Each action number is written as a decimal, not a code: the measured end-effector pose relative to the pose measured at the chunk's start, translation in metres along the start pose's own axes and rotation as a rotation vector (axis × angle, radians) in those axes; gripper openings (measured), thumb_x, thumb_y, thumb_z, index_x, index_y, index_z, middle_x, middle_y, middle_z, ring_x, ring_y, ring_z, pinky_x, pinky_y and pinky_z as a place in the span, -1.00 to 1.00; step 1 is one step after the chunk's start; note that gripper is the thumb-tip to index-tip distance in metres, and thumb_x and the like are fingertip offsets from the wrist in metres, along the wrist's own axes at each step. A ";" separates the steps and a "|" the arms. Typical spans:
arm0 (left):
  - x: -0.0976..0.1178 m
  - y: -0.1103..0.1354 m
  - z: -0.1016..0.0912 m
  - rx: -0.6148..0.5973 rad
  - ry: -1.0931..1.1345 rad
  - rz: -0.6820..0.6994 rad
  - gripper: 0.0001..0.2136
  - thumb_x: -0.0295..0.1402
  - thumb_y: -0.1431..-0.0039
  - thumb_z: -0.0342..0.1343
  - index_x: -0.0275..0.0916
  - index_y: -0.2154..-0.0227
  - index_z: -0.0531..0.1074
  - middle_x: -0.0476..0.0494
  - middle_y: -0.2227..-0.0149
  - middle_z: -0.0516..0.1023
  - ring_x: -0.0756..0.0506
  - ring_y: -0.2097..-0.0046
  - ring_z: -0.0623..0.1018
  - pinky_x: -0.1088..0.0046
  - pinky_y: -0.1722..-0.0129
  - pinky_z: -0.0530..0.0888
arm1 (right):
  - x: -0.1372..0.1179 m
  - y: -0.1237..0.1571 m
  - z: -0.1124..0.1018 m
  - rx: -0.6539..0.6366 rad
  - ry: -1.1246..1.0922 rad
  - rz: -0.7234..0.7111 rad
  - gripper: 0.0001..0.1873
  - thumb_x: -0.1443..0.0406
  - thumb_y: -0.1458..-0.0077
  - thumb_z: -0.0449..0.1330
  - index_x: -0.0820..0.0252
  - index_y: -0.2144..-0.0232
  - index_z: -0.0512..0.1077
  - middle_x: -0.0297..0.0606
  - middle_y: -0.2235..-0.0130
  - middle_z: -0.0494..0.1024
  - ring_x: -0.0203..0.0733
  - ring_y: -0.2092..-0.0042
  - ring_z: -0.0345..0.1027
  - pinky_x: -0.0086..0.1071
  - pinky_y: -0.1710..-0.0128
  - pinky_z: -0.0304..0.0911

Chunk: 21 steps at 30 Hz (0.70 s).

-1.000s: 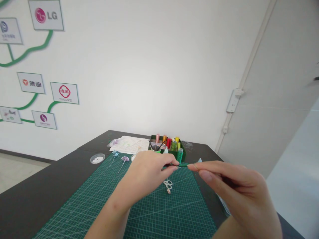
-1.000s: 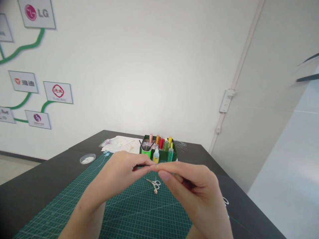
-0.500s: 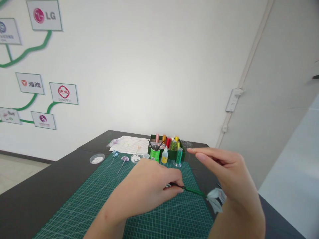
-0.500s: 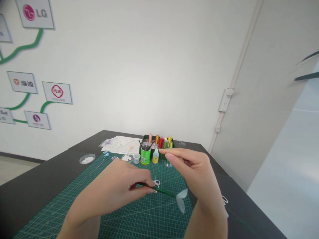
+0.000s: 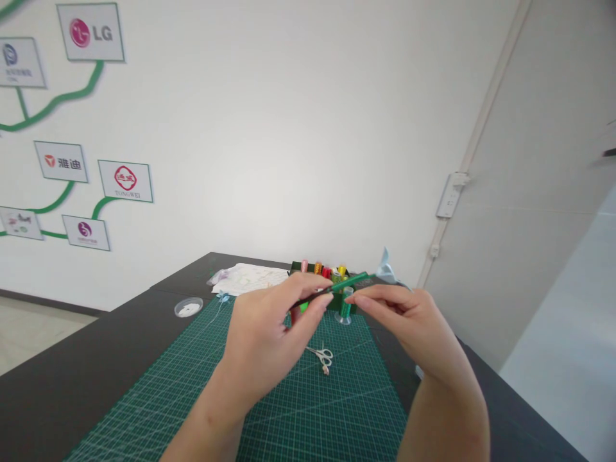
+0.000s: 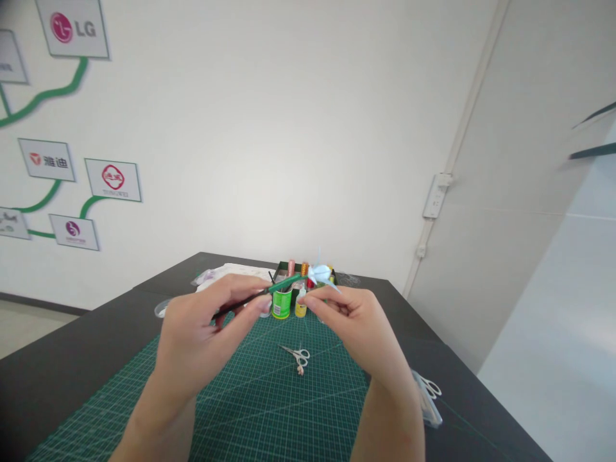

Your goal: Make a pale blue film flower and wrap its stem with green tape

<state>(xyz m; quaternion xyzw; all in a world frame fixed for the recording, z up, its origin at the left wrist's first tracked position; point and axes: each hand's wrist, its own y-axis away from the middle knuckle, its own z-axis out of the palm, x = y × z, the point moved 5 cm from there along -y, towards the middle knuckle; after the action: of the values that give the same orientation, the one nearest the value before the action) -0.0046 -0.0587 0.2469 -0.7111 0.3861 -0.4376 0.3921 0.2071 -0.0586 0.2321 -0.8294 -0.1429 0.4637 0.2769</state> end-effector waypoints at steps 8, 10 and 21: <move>-0.022 -0.010 0.012 0.074 0.242 -0.116 -0.89 -0.41 -0.27 0.19 -0.12 0.20 0.60 0.06 0.38 0.67 0.08 0.45 0.56 0.59 0.51 0.46 | -0.005 0.006 0.000 -0.018 -0.094 -0.002 -0.70 0.06 -0.21 0.24 0.12 0.42 0.57 -0.34 0.53 0.49 -0.30 0.51 0.22 -0.42 0.55 0.08; -0.024 -0.011 0.014 0.073 0.300 -0.144 -0.89 -0.41 -0.27 0.18 -0.13 0.23 0.60 0.08 0.46 0.62 0.10 0.51 0.51 0.63 0.57 0.42 | -0.001 0.005 -0.007 0.145 -0.222 0.027 -0.71 0.05 -0.27 0.17 0.10 0.37 0.44 -0.42 0.56 0.40 -0.33 0.53 0.16 -0.44 0.53 0.10; -0.029 -0.011 0.020 0.039 0.334 -0.213 -0.88 -0.34 -0.27 0.18 -0.15 0.22 0.60 -0.01 0.40 0.65 0.05 0.47 0.54 0.55 0.51 0.44 | -0.013 0.008 -0.003 0.265 -0.243 -0.068 -0.82 0.15 -0.29 0.19 0.05 0.10 0.44 -0.24 0.07 0.60 -0.18 0.02 0.48 -0.30 0.02 0.38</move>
<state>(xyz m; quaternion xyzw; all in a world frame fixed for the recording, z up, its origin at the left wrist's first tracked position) 0.0073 -0.0239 0.2412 -0.6578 0.3599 -0.5959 0.2876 0.2026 -0.0724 0.2370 -0.7182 -0.1411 0.5655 0.3800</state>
